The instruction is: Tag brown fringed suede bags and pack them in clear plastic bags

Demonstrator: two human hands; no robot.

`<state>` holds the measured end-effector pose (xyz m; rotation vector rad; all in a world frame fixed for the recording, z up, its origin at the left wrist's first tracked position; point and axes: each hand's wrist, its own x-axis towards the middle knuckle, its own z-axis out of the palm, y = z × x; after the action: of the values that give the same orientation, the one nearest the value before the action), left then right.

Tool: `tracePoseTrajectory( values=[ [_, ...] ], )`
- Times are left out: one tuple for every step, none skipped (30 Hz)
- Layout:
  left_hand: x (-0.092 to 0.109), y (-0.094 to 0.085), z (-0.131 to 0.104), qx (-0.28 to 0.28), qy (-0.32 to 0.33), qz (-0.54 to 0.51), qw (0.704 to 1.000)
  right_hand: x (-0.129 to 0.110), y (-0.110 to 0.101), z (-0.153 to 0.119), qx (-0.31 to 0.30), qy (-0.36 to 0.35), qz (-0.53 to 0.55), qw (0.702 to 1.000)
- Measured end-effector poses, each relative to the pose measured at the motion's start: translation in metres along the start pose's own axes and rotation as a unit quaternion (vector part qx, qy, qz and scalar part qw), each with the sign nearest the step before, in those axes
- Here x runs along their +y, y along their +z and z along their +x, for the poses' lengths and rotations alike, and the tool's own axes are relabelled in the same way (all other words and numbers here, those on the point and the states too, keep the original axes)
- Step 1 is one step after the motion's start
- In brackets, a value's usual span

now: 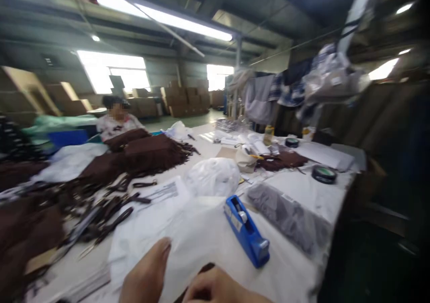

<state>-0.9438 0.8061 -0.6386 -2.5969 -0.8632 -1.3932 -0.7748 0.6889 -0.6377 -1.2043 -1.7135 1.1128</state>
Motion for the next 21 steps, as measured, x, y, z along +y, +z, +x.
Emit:
tracePoseTrajectory(
  values=[
    [0.002,-0.008,-0.008,-0.015,0.018,0.034,0.999,-0.011,0.001,0.003,0.000,-0.065,-0.056,0.996],
    [0.007,-0.013,-0.012,-0.034,0.042,0.061,0.997,-0.022,-0.003,0.006,0.028,-0.128,-0.140,0.981],
    [0.013,-0.017,-0.015,-0.050,0.057,0.079,0.994,-0.030,-0.009,0.011,0.058,-0.163,-0.235,0.956],
    [0.020,-0.020,-0.016,-0.066,0.067,0.095,0.991,-0.035,-0.018,0.017,0.087,-0.164,-0.313,0.931],
    [0.026,-0.023,-0.015,-0.092,0.076,0.108,0.987,-0.036,-0.026,0.024,0.096,-0.157,-0.372,0.910],
    [0.031,-0.028,-0.015,-0.124,0.083,0.124,0.981,-0.032,-0.035,0.031,0.086,-0.134,-0.419,0.894],
    [0.033,-0.034,-0.016,-0.169,0.089,0.142,0.971,-0.026,-0.042,0.037,0.072,-0.105,-0.452,0.883],
    [0.031,-0.042,-0.018,-0.223,0.091,0.160,0.957,-0.017,-0.048,0.040,0.059,-0.080,-0.474,0.875],
    [0.026,-0.052,-0.022,-0.277,0.081,0.181,0.940,-0.007,-0.053,0.041,0.056,-0.061,-0.488,0.869],
    [0.018,-0.062,-0.027,-0.325,0.057,0.204,0.921,0.003,-0.057,0.039,0.071,-0.049,-0.495,0.865],
    [0.007,-0.074,-0.035,-0.363,0.023,0.226,0.904,0.012,-0.060,0.035,0.099,-0.047,-0.494,0.863],
    [-0.004,-0.085,-0.043,-0.387,-0.019,0.246,0.889,0.021,-0.061,0.028,0.136,-0.052,-0.485,0.863],
    [-0.016,-0.096,-0.053,-0.397,-0.069,0.263,0.877,0.029,-0.061,0.021,0.172,-0.061,-0.469,0.864],
    [-0.026,-0.106,-0.063,-0.394,-0.123,0.273,0.869,0.037,-0.059,0.014,0.204,-0.068,-0.446,0.869],
    [-0.034,-0.114,-0.073,-0.381,-0.183,0.273,0.865,0.044,-0.055,0.008,0.226,-0.074,-0.420,0.876],
    [-0.040,-0.119,-0.083,-0.357,-0.251,0.256,0.863,0.052,-0.050,0.003,0.243,-0.076,-0.391,0.885],
    [-0.044,-0.122,-0.091,-0.322,-0.337,0.211,0.859,0.060,-0.045,0.000,0.259,-0.070,-0.357,0.895],
    [-0.046,-0.122,-0.099,-0.276,-0.430,0.141,0.848,0.067,-0.040,-0.001,0.281,-0.051,-0.316,0.905],
    [-0.047,-0.119,-0.104,-0.231,-0.513,0.058,0.825,0.075,-0.035,0.001,0.308,-0.019,-0.261,0.915],
    [-0.047,-0.113,-0.108,-0.190,-0.578,-0.026,0.794,0.083,-0.031,0.005,0.341,0.021,-0.188,0.921],
    [-0.047,-0.104,-0.110,-0.158,-0.622,-0.100,0.760,0.091,-0.028,0.010,0.373,0.062,-0.098,0.921]
  ],
)
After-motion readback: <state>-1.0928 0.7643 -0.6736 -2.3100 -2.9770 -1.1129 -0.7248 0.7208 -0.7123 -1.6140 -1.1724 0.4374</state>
